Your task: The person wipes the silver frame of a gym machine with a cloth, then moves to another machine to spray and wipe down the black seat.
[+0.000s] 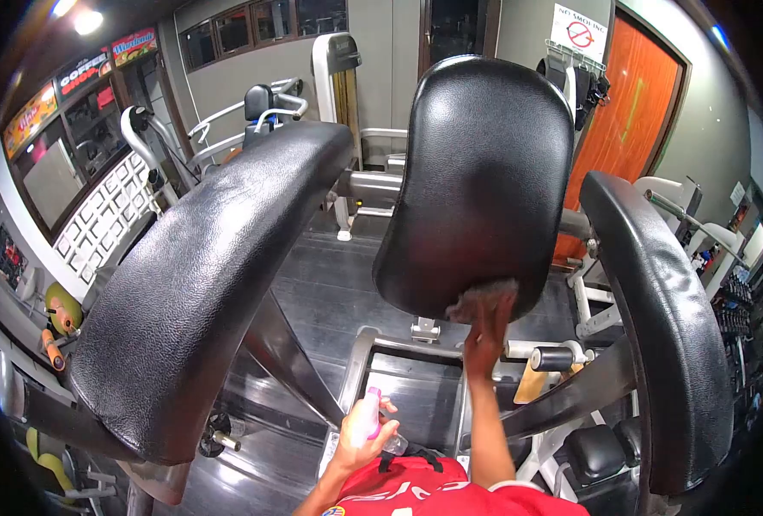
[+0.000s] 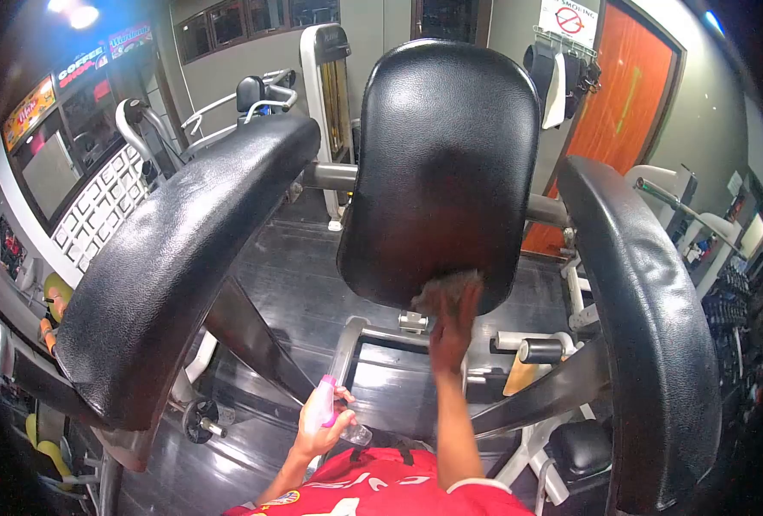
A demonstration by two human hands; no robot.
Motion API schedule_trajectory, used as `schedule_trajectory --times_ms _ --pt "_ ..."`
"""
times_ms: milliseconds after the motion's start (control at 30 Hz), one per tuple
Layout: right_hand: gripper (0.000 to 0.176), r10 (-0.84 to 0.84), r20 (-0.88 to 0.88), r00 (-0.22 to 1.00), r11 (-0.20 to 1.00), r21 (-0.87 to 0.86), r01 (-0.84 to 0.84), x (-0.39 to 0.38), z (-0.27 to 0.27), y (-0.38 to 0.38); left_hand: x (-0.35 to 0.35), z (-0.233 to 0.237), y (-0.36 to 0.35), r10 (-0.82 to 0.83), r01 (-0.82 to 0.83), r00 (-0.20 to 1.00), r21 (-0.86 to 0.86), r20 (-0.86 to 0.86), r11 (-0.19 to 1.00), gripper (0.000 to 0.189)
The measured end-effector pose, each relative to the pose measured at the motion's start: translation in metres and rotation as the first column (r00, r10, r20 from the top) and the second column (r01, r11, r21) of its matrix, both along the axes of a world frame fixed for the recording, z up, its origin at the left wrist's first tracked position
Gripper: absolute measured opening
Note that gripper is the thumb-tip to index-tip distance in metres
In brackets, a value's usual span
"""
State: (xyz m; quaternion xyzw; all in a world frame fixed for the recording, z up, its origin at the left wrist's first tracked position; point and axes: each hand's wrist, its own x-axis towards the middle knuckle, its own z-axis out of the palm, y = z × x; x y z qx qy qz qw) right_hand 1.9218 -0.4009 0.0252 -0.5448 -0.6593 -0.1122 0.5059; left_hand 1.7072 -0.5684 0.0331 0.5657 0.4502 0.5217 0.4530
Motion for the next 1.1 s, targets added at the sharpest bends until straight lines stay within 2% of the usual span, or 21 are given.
schedule_trajectory --times_ms 33,67,100,133,167,233,267,333,400,433,467,533,667,767,833,867,933,967,1033,1067,1100 --pt "0.045 0.101 -0.132 0.986 0.993 -0.055 -0.109 -0.002 -0.039 -0.010 0.000 0.002 0.000 0.002 -0.002 1.000 0.001 0.004 1.000 0.041" --pt "0.043 0.117 -0.098 0.988 0.987 -0.097 -0.127 -0.002 -0.065 -0.022 -0.001 0.005 0.001 -0.002 0.003 0.999 0.015 -0.040 1.000 0.040" --pt "0.039 0.191 -0.210 0.959 0.968 -0.123 -0.220 -0.002 -0.073 -0.037 0.000 0.008 0.004 -0.003 0.006 0.996 0.033 -0.085 0.999 0.039" --pt "0.038 0.197 -0.298 0.934 0.967 -0.098 -0.235 -0.004 -0.082 -0.046 0.000 0.009 0.005 0.004 -0.001 0.996 0.040 -0.084 0.999 0.039" --pt "0.038 0.200 -0.299 0.933 0.966 -0.097 -0.238 -0.007 -0.083 -0.050 0.000 0.010 0.005 0.002 0.001 0.998 0.042 -0.058 0.999 0.038" --pt "0.038 0.064 -0.644 0.763 0.939 -0.219 -0.264 -0.007 -0.082 -0.055 0.002 0.010 0.006 -0.006 0.007 0.999 0.045 -0.032 0.999 0.036" --pt "0.036 0.059 -0.626 0.777 0.965 -0.162 -0.204 -0.006 -0.057 -0.055 0.002 0.010 0.007 -0.012 0.015 0.998 0.057 -0.056 0.998 0.035" --pt "0.033 0.152 -0.477 0.866 0.981 0.178 -0.074 -0.002 -0.004 -0.039 0.002 0.011 0.008 -0.018 0.024 0.996 0.068 -0.084 0.997 0.033" --pt "0.029 0.143 -0.329 0.934 0.906 0.423 0.010 0.014 0.040 -0.011 0.003 0.010 0.007 -0.009 0.018 0.990 0.068 -0.140 0.998 0.031" --pt "0.032 0.131 -0.238 0.962 0.870 0.493 0.004 0.015 0.085 -0.003 0.003 0.009 0.007 -0.010 0.020 0.990 0.067 -0.142 0.998 0.031" --pt "0.036 0.042 -0.288 0.957 0.930 0.361 0.068 0.012 0.121 -0.002 0.003 0.008 0.007 -0.005 0.017 0.989 0.083 -0.145 0.996 0.032" --pt "0.042 0.028 -0.182 0.983 0.965 0.261 0.021 0.021 0.150 0.026 0.003 0.007 0.006 0.000 0.016 0.989 0.100 -0.150 0.995 0.033" --pt "0.045 -0.045 -0.082 0.996 0.952 0.299 0.067 0.021 0.122 0.041 0.002 0.012 0.008 0.022 -0.009 0.990 0.095 -0.137 0.995 0.034" --pt "0.046 -0.082 -0.136 0.987 0.963 0.246 0.114 0.024 0.074 0.020 0.003 0.011 0.011 0.039 -0.032 0.996 0.084 -0.076 0.996 0.034" --pt "0.045 -0.112 -0.311 0.944 0.962 0.204 0.181 0.021 0.019 0.013 0.003 0.007 0.013 0.046 -0.044 0.999 0.075 -0.022 0.996 0.034" --pt "0.045 -0.117 -0.307 0.945 0.961 0.205 0.186 0.024 -0.013 0.012 0.002 0.003 0.015 0.032 -0.029 0.998 0.068 -0.048 0.997 0.033" --pt "0.040 0.113 -0.673 0.731 0.983 0.182 0.016 0.034 -0.058 0.013 0.003 0.004 0.018 0.002 0.000 0.999 0.043 -0.052 0.999 0.033" --pt "0.040 0.108 -0.673 0.732 0.982 0.185 0.025 0.041 -0.055 0.015 0.005 0.003 0.021 -0.008 0.010 0.999 0.045 -0.052 0.999 0.033" --pt "0.042 0.121 -0.554 0.823 0.964 0.265 0.036 0.058 -0.028 0.019 0.005 0.000 0.025 -0.041 0.049 0.995 0.086 -0.096 0.995 0.033" --pt "0.041 -0.023 -0.367 0.930 0.970 0.218 0.110 0.068 0.005 0.020 0.004 0.001 0.027 -0.055 0.063 0.994 0.087 -0.100 0.994 0.033" --pt "0.039 0.007 -0.327 0.945 0.974 0.217 0.068 0.076 0.033 0.025 0.005 0.003 0.029 -0.067 0.079 0.988 0.081 -0.138 0.994 0.033"
